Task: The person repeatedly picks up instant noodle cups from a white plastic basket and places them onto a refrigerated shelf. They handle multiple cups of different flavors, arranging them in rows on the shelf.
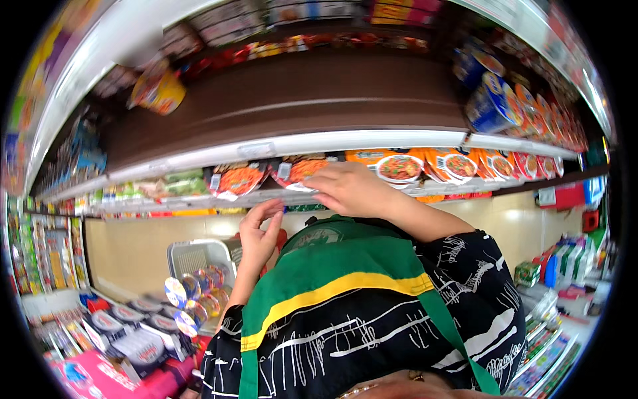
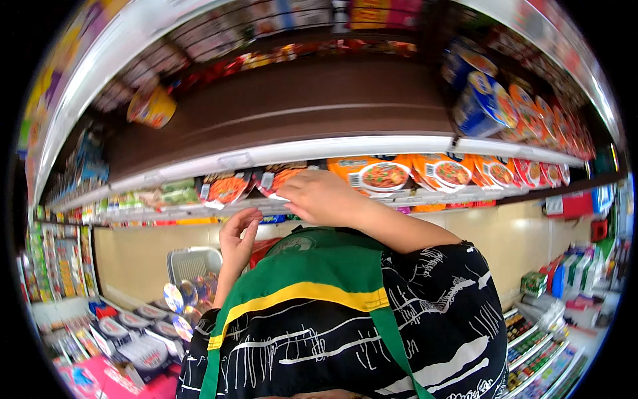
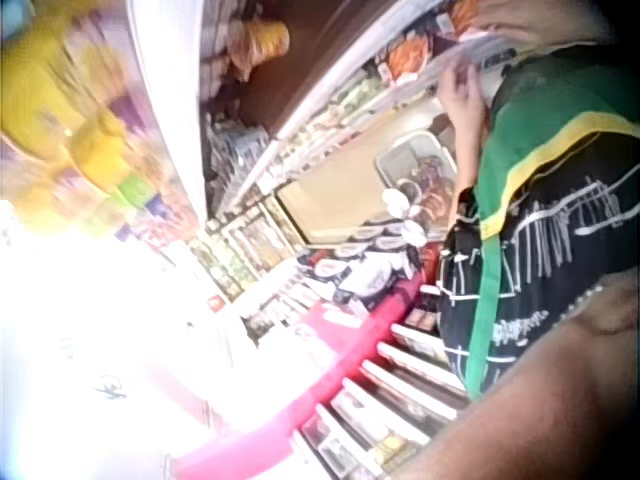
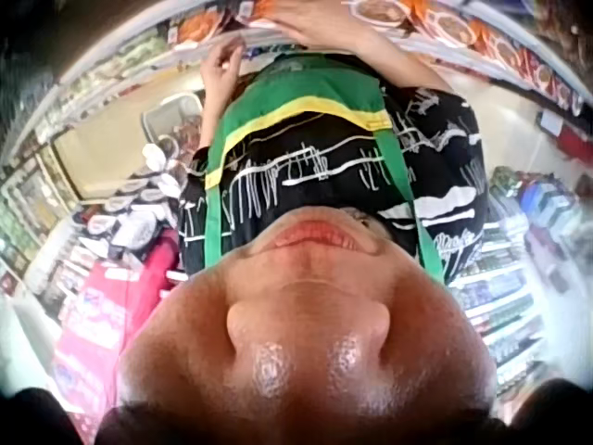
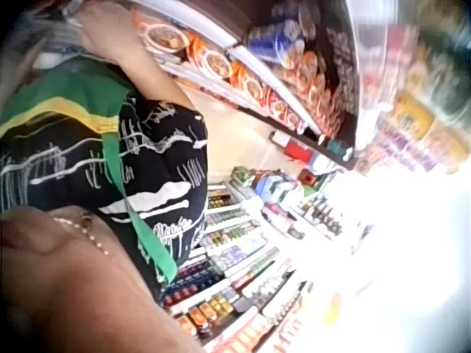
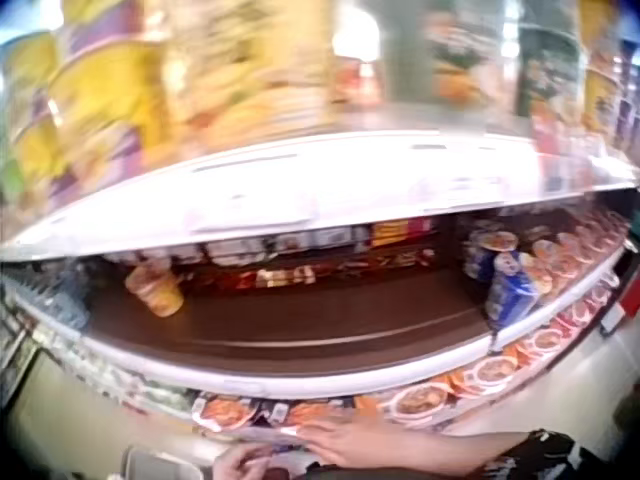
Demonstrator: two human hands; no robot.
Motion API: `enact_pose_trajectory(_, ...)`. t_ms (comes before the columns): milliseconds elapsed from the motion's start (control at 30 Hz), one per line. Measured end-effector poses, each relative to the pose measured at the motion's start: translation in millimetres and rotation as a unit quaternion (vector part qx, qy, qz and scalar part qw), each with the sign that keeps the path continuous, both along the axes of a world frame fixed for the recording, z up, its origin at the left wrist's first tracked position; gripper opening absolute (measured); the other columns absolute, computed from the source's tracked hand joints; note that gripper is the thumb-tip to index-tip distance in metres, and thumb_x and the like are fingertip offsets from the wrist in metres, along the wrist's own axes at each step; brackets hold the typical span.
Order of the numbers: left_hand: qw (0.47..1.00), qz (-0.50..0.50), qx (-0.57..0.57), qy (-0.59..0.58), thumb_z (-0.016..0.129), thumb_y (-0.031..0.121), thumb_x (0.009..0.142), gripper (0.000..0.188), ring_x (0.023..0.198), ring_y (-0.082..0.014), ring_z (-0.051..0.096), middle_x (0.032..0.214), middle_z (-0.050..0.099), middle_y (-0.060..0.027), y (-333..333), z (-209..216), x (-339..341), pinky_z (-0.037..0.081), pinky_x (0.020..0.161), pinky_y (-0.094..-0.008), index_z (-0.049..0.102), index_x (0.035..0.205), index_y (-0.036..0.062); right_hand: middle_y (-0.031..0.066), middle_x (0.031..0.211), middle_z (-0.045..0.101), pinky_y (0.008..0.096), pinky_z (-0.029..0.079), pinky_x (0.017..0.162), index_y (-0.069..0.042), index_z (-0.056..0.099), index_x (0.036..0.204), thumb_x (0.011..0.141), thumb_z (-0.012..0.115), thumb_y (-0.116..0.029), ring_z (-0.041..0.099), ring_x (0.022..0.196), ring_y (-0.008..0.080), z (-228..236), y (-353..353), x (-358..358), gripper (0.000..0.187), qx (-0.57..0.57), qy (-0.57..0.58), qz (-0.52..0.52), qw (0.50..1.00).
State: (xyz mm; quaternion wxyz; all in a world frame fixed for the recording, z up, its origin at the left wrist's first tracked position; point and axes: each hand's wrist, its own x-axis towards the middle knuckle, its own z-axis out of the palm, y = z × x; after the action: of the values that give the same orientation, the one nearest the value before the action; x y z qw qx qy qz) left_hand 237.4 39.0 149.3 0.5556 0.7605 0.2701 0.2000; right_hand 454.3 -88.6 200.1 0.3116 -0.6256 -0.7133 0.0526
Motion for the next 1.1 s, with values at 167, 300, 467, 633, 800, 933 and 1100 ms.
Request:
enact_pose_trajectory(167, 0.985, 0.173, -0.016, 0.018, 0.060, 0.002, 0.084, 0.025, 0.091, -0.0180, 0.064, 0.098, 0.066, -0.0127, -6.0, -33.3, -87.0, 0.050, 0.079, -0.0282, 0.059, 0.109, -0.0024, 0.0101, 0.098, 0.062, 0.0392, 0.048, 0.076, -0.007, 0.061, 0.104, 0.080, 0.063, -0.022, 0.059, 0.090, 0.0290, -32.0, 58.9, -57.9, 0.029, -0.104, -0.012, 0.172, 0.980)
enact_pose_trajectory(300, 0.949, 0.304, 0.002, 0.077, 0.063, 0.007, 0.083, 0.026, 0.086, -0.0189, 0.066, 0.094, 0.067, -0.0130, -21.8, -55.3, -141.8, 0.051, 0.077, -0.0299, 0.060, 0.107, -0.0014, 0.0121, 0.096, 0.063, 0.0400, 0.048, 0.077, -0.005, 0.062, 0.099, 0.079, 0.064, -0.022, 0.060, 0.090, 0.0311, -60.3, 97.1, -103.7, 0.026, -0.175, -0.005, 0.293, 0.940)
enact_pose_trajectory(467, 0.882, 0.458, 0.018, 0.105, 0.066, 0.011, 0.079, 0.027, 0.077, -0.0181, 0.065, 0.089, 0.067, -0.0113, -47.5, -92.2, -200.5, 0.050, 0.070, -0.0299, 0.061, 0.104, 0.0007, 0.0141, 0.096, 0.064, 0.0427, 0.048, 0.078, -0.005, 0.063, 0.100, 0.077, 0.062, -0.017, 0.060, 0.090, 0.0330, -84.1, 139.1, -163.9, 0.026, -0.233, -0.020, 0.409, 0.882)
enact_pose_trajectory(633, 0.796, 0.581, -0.038, 0.165, 0.072, 0.011, 0.074, 0.043, 0.085, -0.0175, 0.063, 0.099, 0.065, -0.0113, -67.8, -114.3, -250.2, 0.051, 0.074, -0.0304, 0.057, 0.112, -0.0002, 0.0174, 0.115, 0.057, 0.0419, 0.045, 0.090, -0.004, 0.050, 0.122, 0.078, 0.063, -0.020, 0.054, 0.105, 0.0345, -112.9, 169.6, -228.3, 0.048, -0.271, -0.052, 0.443, 0.853)
enact_pose_trajectory(800, 0.776, 0.625, -0.081, 0.023, 0.074, 0.008, 0.072, 0.073, 0.115, -0.0229, 0.053, 0.122, 0.054, -0.0175, -58.3, -154.7, -260.5, 0.043, 0.096, -0.0313, 0.035, 0.132, -0.0037, 0.0206, 0.128, 0.047, 0.0382, 0.040, 0.098, -0.002, 0.032, 0.136, 0.067, 0.076, -0.014, 0.049, 0.116, 0.0330, -154.0, 208.9, -288.9, 0.083, -0.290, 0.027, 0.376, 0.880)
enact_pose_trajectory(933, 0.779, 0.624, -0.042, -0.053, 0.077, 0.006, 0.067, 0.090, 0.122, -0.0249, 0.046, 0.128, 0.047, -0.0187, -26.2, -157.3, -241.1, 0.038, 0.101, -0.0328, 0.020, 0.137, -0.0026, 0.0191, 0.132, 0.045, 0.0362, 0.040, 0.099, -0.001, 0.029, 0.138, 0.057, 0.083, -0.013, 0.049, 0.117, 0.0309, -175.5, 240.0, -310.5, 0.098, -0.295, 0.042, 0.356, 0.886)
enact_pose_trajectory(1100, 0.755, 0.650, -0.060, -0.051, 0.081, 0.019, 0.060, 0.094, 0.115, -0.0282, 0.051, 0.122, 0.052, -0.0172, -9.3, -158.3, -240.5, 0.040, 0.096, -0.0376, 0.028, 0.135, -0.0006, 0.0147, 0.124, 0.054, 0.0337, 0.042, 0.097, -0.002, 0.027, 0.140, 0.053, 0.086, -0.014, 0.052, 0.114, 0.0245, -179.0, 250.3, -323.8, 0.106, -0.389, 0.145, 0.375, 0.829)
